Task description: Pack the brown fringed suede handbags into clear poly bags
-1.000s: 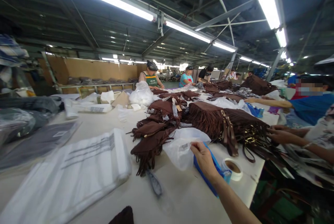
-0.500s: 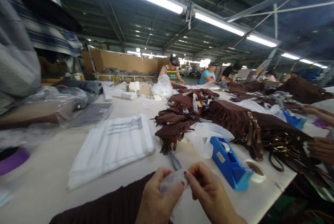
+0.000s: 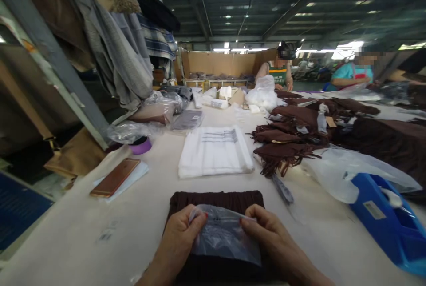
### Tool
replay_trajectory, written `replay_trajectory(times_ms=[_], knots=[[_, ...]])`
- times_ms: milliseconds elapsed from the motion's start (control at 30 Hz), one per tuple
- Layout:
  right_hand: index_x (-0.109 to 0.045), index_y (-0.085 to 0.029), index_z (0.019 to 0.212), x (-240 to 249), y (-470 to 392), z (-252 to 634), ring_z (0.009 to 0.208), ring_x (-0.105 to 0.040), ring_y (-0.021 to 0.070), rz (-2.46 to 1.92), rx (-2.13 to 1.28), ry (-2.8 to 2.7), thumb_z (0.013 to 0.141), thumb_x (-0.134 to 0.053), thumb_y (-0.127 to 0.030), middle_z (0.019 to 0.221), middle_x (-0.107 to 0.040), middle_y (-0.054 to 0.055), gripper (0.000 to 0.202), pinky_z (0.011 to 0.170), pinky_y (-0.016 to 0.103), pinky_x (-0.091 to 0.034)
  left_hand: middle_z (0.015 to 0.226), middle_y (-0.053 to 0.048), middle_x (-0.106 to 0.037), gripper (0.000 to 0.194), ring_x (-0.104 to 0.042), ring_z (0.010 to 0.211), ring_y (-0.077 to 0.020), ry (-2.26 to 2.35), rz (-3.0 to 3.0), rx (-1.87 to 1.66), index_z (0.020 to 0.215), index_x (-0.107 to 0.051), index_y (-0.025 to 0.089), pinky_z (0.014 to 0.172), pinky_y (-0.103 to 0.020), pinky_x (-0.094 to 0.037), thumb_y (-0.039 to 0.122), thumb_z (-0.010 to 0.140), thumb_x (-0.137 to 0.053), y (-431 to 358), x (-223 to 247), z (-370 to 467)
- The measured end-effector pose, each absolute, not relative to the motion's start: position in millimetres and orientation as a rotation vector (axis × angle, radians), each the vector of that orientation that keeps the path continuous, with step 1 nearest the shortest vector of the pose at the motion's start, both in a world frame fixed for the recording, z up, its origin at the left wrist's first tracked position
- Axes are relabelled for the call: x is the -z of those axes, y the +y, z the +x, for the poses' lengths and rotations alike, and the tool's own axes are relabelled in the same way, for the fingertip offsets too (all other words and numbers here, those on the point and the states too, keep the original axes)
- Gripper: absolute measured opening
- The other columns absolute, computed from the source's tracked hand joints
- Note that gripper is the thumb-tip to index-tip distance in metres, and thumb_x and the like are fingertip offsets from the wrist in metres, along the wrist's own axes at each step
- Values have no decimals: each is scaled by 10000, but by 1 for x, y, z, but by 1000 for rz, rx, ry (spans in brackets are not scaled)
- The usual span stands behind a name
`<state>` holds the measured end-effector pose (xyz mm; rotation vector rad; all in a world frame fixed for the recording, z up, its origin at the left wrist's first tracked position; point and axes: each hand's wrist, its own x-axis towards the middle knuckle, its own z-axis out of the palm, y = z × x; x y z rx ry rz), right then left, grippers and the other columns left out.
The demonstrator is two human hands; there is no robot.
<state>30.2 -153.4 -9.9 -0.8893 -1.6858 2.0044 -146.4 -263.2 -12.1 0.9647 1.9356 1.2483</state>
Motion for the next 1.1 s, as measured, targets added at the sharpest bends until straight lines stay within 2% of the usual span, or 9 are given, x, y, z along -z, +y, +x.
replay_trajectory(times_ms=[100, 267, 433, 533, 667, 800, 933, 1033, 1100], knots=[[-444, -219, 708, 31, -160, 15, 476, -381, 85, -975, -1761, -1704, 773, -537, -508, 553, -419, -70, 311, 437, 197, -297, 561, 26, -491, 345, -495, 577, -147, 2199, 1079, -1104, 586, -464, 197, 562, -237, -370, 444, 824, -430, -273, 29, -159], [-516, -211, 819, 59, -152, 4, 526, -572, 162, -984, -765, -2130, 855, -425, -429, 607, -574, -5, 239, 493, 252, -405, 651, -25, -629, 232, -621, 634, -203, 2675, 1500, -451, 776, -574, 182, 576, -274, -420, 229, 905, -386, -268, 46, -164], [-517, -198, 884, 73, -149, -1, 448, -618, 189, -911, -265, -2275, 931, -299, -375, 553, -613, 5, 284, 406, 249, -399, 968, -147, -649, 295, -618, 859, -293, 2931, 1886, -415, 1106, -562, 100, 709, -406, -486, 87, 847, -423, -266, 49, -160], [-526, -194, 893, 74, -149, -1, 414, -607, 174, -884, -104, -2293, 940, -280, -328, 541, -618, 2, 284, 373, 234, -390, 1272, -153, -539, 460, -495, 1173, -297, 2554, 2467, -517, 1294, -427, 117, 919, -444, -449, 65, 838, -423, -263, 50, -154], [-560, -150, 994, 62, -155, 3, 507, -627, 198, -894, 200, -2288, 915, -315, -267, 658, -652, 72, 283, 408, 261, -429, 1451, -132, -321, 605, -264, 1345, -309, 2027, 2376, -340, 1377, -316, 221, 1049, -519, -331, 286, 833, -571, -258, 55, -148], [-525, -165, 1198, 45, -167, 0, 905, -634, 237, -608, 184, -2303, 869, -392, -166, 998, -658, 135, 354, 763, 353, -506, 1499, -113, -199, 620, -122, 1381, -303, 1962, 2171, -358, 1405, -252, 250, 1100, -538, -218, 329, 858, -533, -258, 62, -145], [-372, -124, 1363, 59, -170, -13, 1232, -454, 261, -363, 39, -2512, 931, -339, -322, 1298, -536, 145, 475, 1028, 468, -327, 1501, -130, -199, 629, -85, 1393, -264, 1807, 1988, -562, 1416, -217, 172, 1134, -507, -112, 264, 855, -486, -256, 57, -151], [-357, -39, 1359, 82, -169, -17, 1255, -422, 306, -439, 120, -2575, 942, -267, -448, 1340, -473, 213, 591, 1026, 518, -293, 1478, -158, -258, 725, -246, 1360, -244, 1601, 1577, -941, 1395, -227, 140, 1108, -444, -247, 209, 753, -558, -260, 37, -174], [-385, -28, 1340, 90, -168, -17, 1259, -414, 317, -457, 138, -2587, 939, -273, -460, 1355, -450, 224, 600, 1032, 519, -280, 1416, -138, -389, 644, -413, 1269, -220, 1599, 1286, -1248, 1346, -305, 170, 1037, -396, -364, 222, 750, -545, -275, 19, -195]])
